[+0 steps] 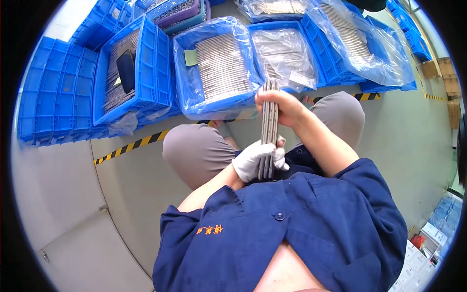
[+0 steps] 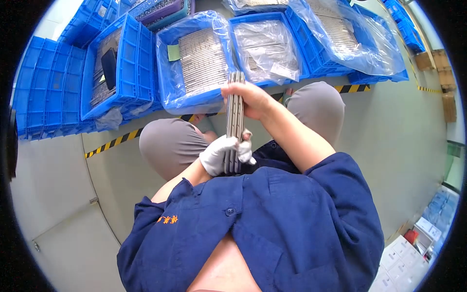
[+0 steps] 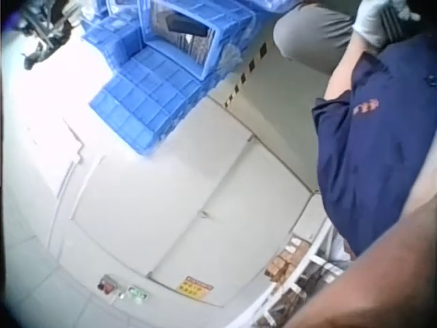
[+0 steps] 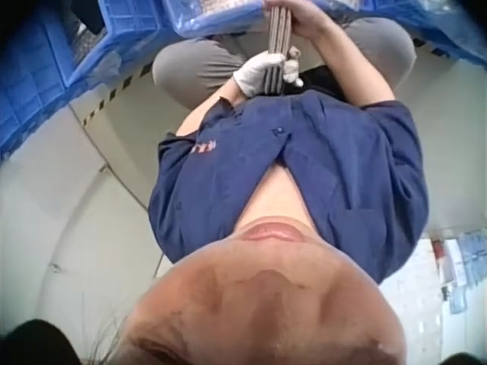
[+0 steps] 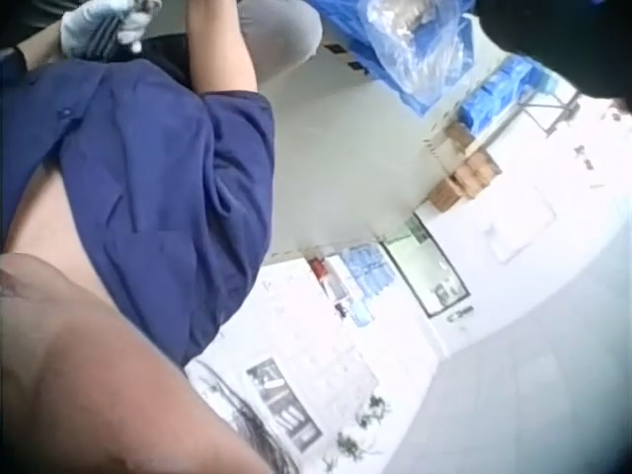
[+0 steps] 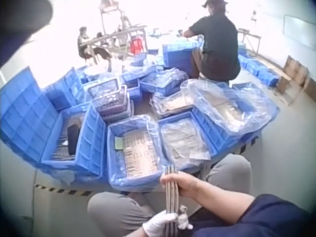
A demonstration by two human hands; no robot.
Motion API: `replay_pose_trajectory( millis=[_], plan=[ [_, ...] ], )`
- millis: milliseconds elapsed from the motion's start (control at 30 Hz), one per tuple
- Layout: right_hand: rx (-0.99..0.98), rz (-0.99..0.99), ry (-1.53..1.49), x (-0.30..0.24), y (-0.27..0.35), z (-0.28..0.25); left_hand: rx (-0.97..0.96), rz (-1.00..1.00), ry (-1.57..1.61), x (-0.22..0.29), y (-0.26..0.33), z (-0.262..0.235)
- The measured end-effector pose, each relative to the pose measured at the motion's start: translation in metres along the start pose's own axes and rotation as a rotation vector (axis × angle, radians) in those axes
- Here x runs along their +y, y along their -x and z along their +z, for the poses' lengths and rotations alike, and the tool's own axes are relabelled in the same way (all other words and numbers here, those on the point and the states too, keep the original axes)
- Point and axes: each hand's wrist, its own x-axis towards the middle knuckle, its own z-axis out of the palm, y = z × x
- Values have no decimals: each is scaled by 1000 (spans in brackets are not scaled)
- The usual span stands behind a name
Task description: Inspecting and sorting cylindrical metal rods in a manufacturing environment.
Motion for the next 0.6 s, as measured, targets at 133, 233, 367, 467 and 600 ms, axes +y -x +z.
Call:
replay_pose_trajectory(
  millis=[133,233,367,467,600],
  plan=[
    [-355,-112,-131,-39,-20,12,-258,-17,194,24,-10,13],
    [-612,-203,-127,-70,-38,21,-288,-59,43,44,-14,32],
    [-422,-234,118,-106,-52,29,110,44,-313,82,-15,50],
    [-443,-347,85,-116,-59,41,19,54,-235,101,-16,55],
    [-91,-339,168,-115,-60,43,147,82,-303,112,-17,47]
  ],
)
